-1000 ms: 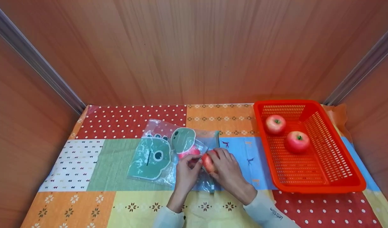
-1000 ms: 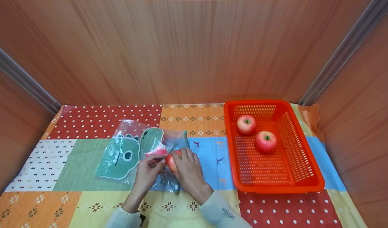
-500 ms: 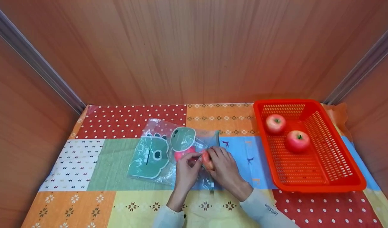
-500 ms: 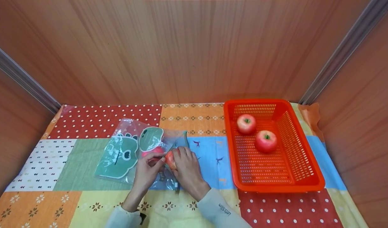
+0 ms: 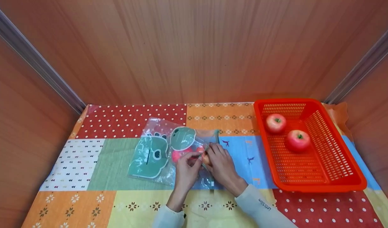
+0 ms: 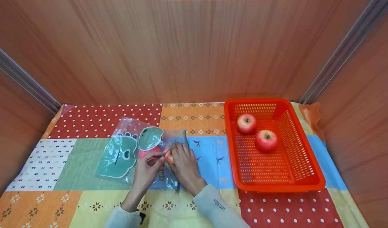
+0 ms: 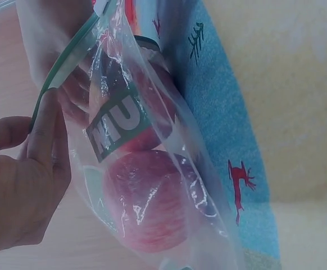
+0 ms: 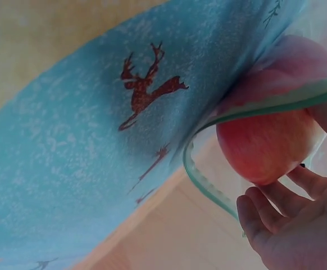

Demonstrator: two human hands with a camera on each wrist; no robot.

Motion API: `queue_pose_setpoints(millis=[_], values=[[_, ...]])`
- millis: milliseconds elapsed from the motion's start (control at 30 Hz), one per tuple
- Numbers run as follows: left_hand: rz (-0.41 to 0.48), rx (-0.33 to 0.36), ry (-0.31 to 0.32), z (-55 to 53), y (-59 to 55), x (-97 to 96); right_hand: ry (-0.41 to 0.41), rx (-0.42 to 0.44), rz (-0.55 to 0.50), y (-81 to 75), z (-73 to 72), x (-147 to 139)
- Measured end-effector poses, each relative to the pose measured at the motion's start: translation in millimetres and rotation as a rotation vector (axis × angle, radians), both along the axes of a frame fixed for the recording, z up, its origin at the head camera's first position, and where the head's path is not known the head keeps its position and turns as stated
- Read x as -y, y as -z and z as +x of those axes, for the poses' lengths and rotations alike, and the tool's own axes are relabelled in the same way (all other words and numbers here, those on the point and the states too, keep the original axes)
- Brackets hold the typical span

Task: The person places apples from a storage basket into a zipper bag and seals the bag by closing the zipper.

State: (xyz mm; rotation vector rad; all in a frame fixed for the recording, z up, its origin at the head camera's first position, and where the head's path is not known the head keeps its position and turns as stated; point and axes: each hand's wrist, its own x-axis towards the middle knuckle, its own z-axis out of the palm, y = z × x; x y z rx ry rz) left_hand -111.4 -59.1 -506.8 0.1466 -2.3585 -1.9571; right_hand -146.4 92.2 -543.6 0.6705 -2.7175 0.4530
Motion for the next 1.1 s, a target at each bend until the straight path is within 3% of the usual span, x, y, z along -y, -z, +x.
queue_pose_setpoints(millis=[233, 633, 867, 1100], values=[[0.027, -0.011, 0.009, 0.0, -0.3, -0.8, 0.009, -0.047, 0.109, 1.2, -3.9, 5.4], [0.054, -0.023, 0.023, 1.4, 2.7, -0.1, 0.022, 0.062, 0.128, -2.2, -5.6, 6.8], [0.054, -0.037, 0.027, 1.0, 3.7, 0.2, -0.001, 0.03, 0.05, -5.7, 4.9, -9.2], [0.054, -0.041, 0.042, 0.5, 5.5, 1.4, -0.025, 0.029, 0.053, -17.1, 22.6, -29.7]])
